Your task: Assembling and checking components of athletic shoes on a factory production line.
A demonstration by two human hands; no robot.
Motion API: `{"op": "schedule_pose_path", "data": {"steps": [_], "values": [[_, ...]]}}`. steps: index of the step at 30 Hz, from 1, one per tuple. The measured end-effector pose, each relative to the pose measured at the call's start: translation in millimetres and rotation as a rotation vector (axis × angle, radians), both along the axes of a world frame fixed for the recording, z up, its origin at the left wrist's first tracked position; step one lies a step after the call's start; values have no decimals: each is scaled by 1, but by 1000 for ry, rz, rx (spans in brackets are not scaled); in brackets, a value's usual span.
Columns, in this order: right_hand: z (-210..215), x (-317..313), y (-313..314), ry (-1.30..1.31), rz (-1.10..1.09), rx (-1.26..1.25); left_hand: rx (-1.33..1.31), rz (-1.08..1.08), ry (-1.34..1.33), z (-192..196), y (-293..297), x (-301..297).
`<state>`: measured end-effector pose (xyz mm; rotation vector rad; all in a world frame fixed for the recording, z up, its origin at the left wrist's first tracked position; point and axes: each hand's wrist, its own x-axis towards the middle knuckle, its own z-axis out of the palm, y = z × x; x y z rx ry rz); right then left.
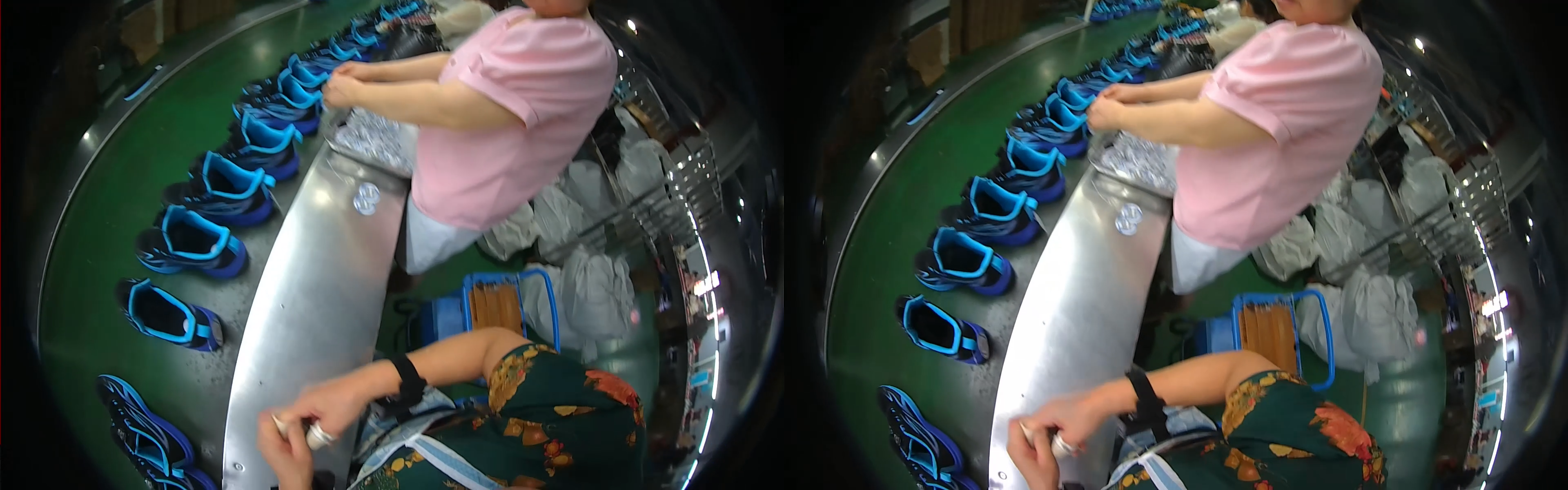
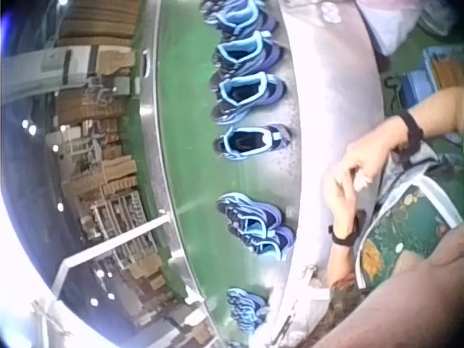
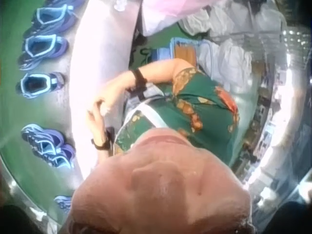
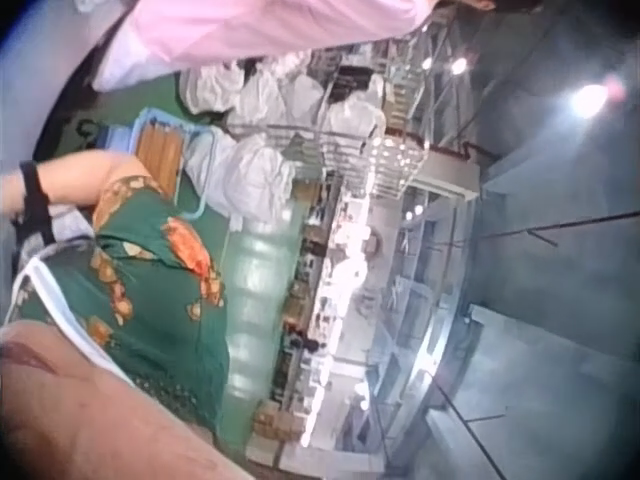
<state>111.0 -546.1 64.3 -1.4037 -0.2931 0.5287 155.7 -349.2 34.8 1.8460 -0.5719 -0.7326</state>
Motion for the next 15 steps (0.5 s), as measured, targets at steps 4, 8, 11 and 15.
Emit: {"op": "schedule_pose_path", "data": {"steps": [4, 8, 11, 15], "values": [[3, 11, -17, -203, -53, -59, 39, 59, -113, 17, -32, 8], [17, -15, -38, -41, 8, -208, 111, -258, -182, 56, -39, 21], [-4, 6, -55, -94, 4, -297, -99, -246, -203, 41, -28, 43], [-10, 46, -119, -383, -427, -698, -192, 90, -727, 24, -54, 78]]}}
